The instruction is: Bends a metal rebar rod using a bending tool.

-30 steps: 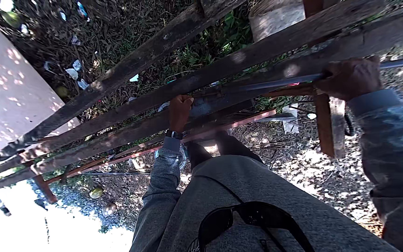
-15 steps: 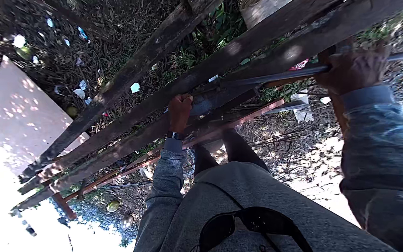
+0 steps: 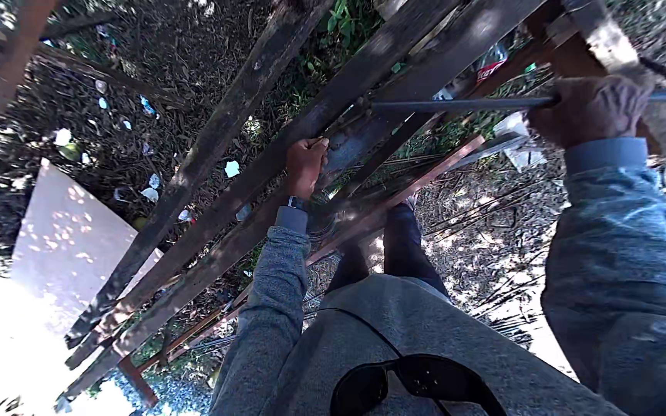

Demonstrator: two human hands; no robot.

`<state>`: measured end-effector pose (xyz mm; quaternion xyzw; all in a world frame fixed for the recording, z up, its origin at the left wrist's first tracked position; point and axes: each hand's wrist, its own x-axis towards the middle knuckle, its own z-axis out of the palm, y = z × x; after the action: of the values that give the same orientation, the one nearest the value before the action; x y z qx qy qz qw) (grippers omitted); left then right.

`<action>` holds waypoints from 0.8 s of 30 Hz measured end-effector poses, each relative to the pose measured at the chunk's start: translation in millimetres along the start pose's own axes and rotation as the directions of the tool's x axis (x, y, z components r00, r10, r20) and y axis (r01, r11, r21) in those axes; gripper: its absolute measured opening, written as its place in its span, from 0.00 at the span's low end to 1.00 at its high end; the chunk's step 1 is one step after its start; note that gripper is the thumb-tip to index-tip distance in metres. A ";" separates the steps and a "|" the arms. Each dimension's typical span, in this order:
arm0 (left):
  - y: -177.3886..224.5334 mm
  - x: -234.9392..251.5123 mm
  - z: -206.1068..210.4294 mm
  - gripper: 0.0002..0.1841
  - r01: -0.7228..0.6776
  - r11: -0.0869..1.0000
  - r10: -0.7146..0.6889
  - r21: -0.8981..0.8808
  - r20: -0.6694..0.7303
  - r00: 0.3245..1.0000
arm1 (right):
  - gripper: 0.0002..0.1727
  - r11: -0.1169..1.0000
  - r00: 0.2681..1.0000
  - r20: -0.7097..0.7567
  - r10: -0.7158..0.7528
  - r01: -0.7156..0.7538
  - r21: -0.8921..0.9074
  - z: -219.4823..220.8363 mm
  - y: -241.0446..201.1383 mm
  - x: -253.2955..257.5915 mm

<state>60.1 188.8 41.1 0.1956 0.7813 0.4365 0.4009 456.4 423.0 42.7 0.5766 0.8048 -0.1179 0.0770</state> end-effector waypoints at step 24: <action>23.0 31.4 -29.0 0.13 -0.057 0.919 -0.077 0.391 0.318 0.945 | 0.24 0.995 0.995 -0.005 0.095 -0.095 0.002 2.8 -7.0 -13.7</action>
<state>17.1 206.6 54.7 0.3379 0.7768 0.2293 0.4794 454.2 407.7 44.3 0.6145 0.7766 -0.1133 0.0799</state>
